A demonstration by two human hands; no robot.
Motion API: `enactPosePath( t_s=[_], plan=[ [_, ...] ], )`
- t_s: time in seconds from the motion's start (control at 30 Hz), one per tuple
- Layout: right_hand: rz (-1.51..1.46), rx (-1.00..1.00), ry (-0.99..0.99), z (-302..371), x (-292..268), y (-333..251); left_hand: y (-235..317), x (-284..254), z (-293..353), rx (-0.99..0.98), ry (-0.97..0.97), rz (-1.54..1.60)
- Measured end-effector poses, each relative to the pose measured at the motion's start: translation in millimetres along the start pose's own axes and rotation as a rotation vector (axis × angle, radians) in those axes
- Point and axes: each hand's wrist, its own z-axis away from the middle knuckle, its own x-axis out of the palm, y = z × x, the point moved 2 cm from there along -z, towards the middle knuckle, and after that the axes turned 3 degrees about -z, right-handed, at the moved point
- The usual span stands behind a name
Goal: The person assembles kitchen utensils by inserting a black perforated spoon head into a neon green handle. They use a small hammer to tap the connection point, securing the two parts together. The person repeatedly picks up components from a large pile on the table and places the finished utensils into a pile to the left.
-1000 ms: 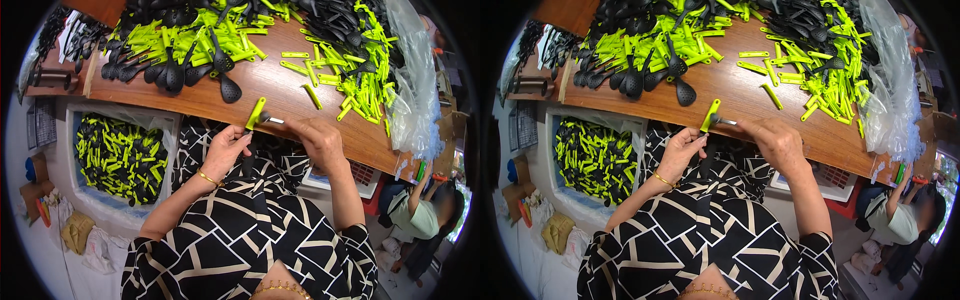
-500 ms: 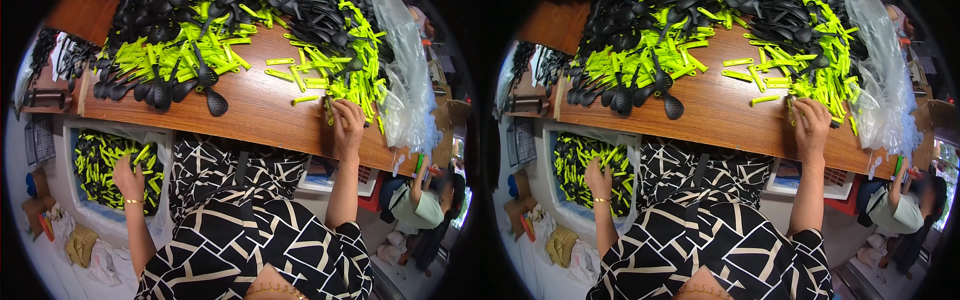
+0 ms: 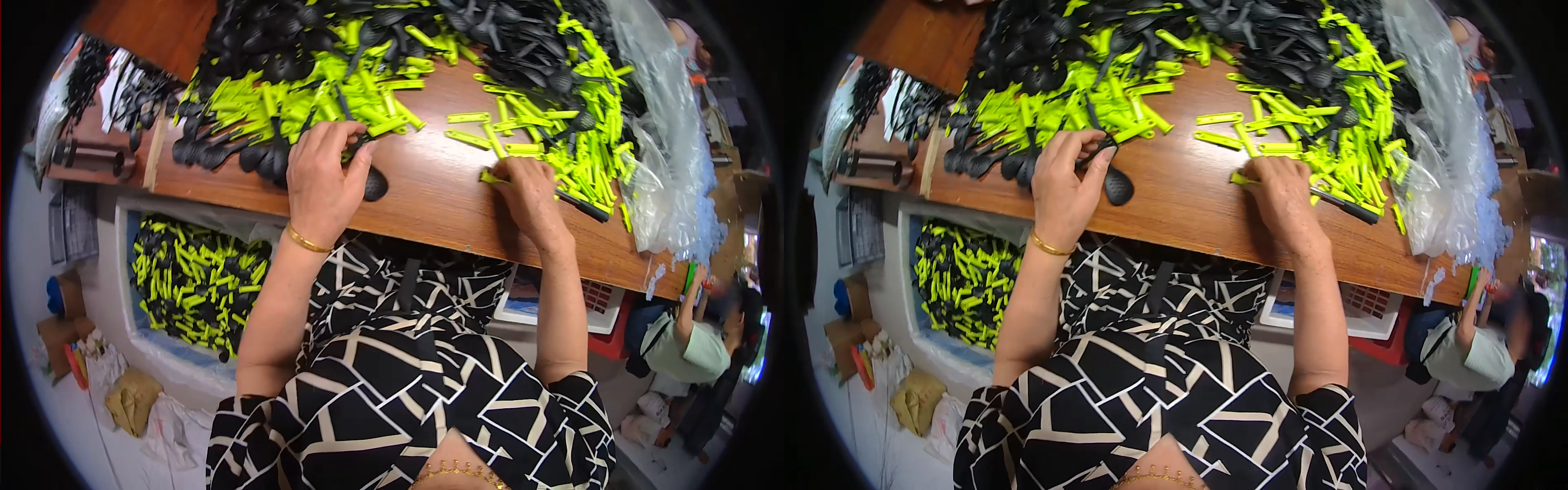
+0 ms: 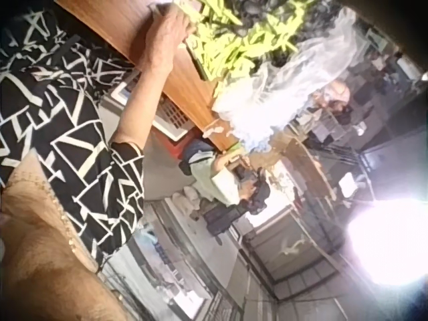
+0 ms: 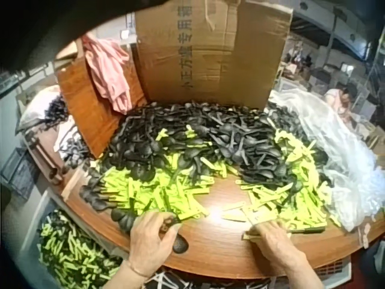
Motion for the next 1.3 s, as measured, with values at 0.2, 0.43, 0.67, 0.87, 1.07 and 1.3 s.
enactPosePath(
  t_s=[0.2, 0.43, 0.67, 0.87, 1.07, 1.3],
  plan=[
    [-0.117, -0.078, 0.065, -3.0, 5.4, -4.1, 52.9, 55.1, -18.7, 0.302, -0.184, 0.082],
    [-0.249, -0.114, 0.343, -3.1, 43.6, -5.4, 68.6, 189.2, -100.5, 0.469, -0.141, 0.045],
    [-0.352, -0.083, 0.367, -0.7, 36.7, -4.5, 82.5, 225.2, -155.6, 0.385, -0.23, -0.318],
    [-0.542, 0.015, 0.584, 7.4, 28.9, -1.5, 36.4, 174.7, -131.8, 0.56, -0.077, -0.136],
    [-0.774, 0.152, 0.572, 6.2, 41.6, 17.4, 27.7, 136.8, -107.3, 0.42, -0.163, 0.032],
    [-1.126, 0.252, 0.489, -8.6, 27.0, 20.7, 38.8, 123.7, -60.2, 0.142, -0.131, 0.357]
  ],
)
